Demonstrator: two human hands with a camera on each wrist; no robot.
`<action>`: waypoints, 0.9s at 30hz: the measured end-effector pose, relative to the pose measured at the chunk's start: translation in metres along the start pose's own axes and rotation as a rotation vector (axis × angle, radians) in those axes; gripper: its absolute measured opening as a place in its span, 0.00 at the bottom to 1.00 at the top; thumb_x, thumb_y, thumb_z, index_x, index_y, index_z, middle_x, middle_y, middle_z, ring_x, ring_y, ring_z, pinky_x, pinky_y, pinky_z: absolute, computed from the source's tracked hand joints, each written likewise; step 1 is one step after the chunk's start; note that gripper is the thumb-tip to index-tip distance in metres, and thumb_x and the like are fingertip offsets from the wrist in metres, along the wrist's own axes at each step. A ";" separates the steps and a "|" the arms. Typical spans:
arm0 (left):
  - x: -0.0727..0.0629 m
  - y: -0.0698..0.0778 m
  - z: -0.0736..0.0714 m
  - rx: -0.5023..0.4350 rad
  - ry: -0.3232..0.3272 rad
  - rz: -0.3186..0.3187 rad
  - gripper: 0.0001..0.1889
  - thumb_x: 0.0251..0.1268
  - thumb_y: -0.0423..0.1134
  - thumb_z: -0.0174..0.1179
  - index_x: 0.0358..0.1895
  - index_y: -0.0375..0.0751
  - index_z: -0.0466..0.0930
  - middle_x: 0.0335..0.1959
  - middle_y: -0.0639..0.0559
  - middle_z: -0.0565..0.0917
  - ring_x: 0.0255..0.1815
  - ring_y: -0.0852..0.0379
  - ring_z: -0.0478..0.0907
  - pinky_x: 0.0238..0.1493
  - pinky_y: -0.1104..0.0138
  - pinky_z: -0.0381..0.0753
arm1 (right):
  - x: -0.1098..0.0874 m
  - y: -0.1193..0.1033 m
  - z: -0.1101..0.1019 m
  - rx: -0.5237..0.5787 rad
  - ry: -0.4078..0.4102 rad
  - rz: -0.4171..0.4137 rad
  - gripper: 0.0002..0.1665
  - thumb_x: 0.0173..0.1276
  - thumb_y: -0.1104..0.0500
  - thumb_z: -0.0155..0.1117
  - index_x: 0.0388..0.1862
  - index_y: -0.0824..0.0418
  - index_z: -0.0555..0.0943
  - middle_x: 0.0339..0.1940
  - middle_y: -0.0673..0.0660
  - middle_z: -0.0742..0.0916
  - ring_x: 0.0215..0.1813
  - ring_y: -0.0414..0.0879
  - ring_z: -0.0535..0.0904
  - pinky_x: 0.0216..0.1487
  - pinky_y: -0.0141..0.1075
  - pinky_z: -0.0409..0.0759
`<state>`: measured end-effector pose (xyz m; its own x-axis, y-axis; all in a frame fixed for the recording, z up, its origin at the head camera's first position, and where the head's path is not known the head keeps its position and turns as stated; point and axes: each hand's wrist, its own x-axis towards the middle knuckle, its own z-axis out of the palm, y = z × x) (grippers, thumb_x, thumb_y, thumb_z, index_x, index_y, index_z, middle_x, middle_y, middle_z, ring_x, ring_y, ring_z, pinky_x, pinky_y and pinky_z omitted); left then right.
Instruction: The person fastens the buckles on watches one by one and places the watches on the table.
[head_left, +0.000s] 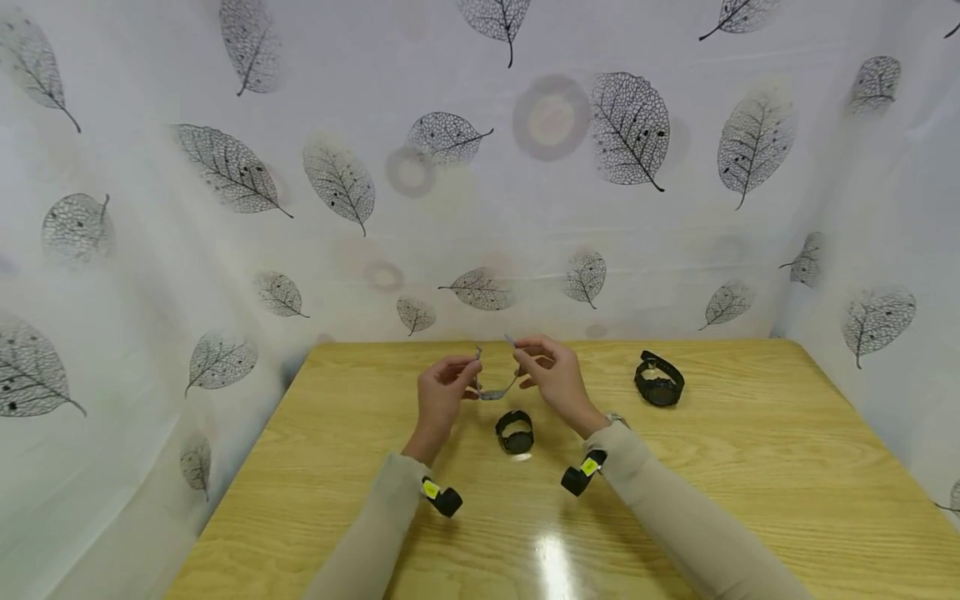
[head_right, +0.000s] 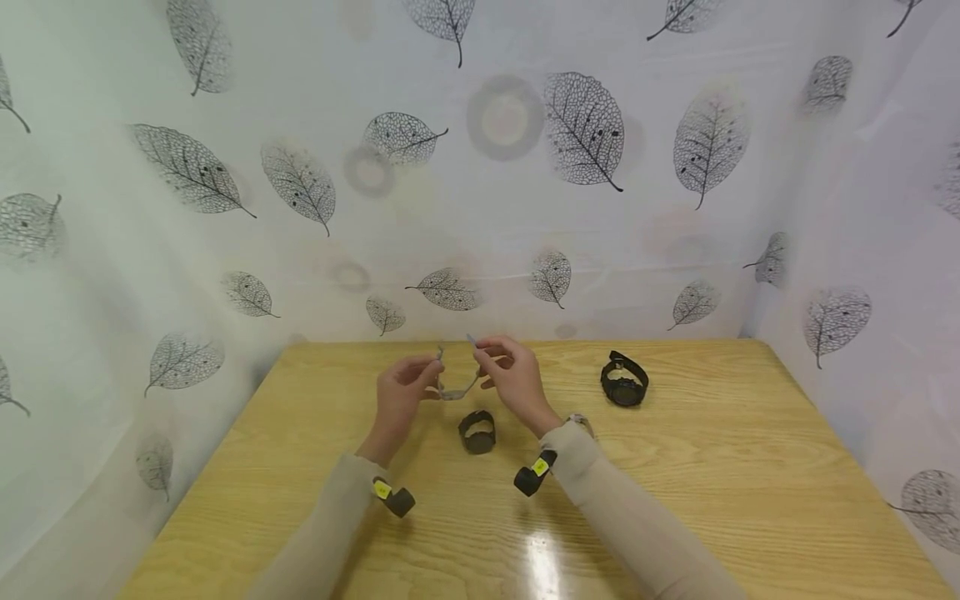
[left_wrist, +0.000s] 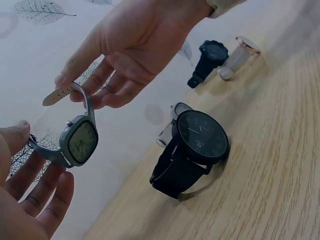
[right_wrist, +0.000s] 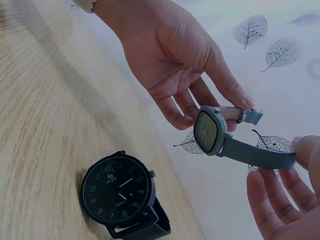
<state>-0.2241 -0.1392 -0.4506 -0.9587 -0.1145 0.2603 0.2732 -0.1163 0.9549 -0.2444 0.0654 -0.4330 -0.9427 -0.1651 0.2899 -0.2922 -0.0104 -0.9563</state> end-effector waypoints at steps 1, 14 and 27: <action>0.000 0.000 0.000 -0.003 0.001 -0.003 0.13 0.67 0.35 0.71 0.46 0.28 0.86 0.43 0.27 0.86 0.31 0.43 0.85 0.30 0.62 0.88 | 0.000 0.000 0.000 -0.002 -0.006 -0.003 0.14 0.76 0.55 0.67 0.55 0.61 0.84 0.47 0.63 0.86 0.38 0.54 0.85 0.38 0.49 0.89; 0.002 0.009 -0.003 -0.025 0.003 -0.107 0.18 0.68 0.38 0.71 0.53 0.27 0.84 0.42 0.37 0.89 0.36 0.44 0.86 0.42 0.49 0.88 | -0.003 -0.003 -0.006 -0.026 -0.017 -0.017 0.20 0.76 0.51 0.66 0.60 0.61 0.85 0.50 0.64 0.87 0.40 0.56 0.86 0.37 0.43 0.88; -0.002 0.013 -0.002 -0.079 -0.032 -0.079 0.15 0.70 0.39 0.68 0.55 0.35 0.86 0.41 0.38 0.89 0.33 0.51 0.85 0.36 0.61 0.88 | -0.006 -0.005 -0.006 -0.016 -0.028 -0.038 0.18 0.77 0.53 0.66 0.60 0.60 0.85 0.49 0.60 0.88 0.41 0.52 0.85 0.37 0.40 0.87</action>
<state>-0.2186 -0.1425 -0.4388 -0.9792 -0.0704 0.1901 0.2006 -0.2018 0.9587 -0.2378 0.0721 -0.4298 -0.9261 -0.1920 0.3246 -0.3305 -0.0019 -0.9438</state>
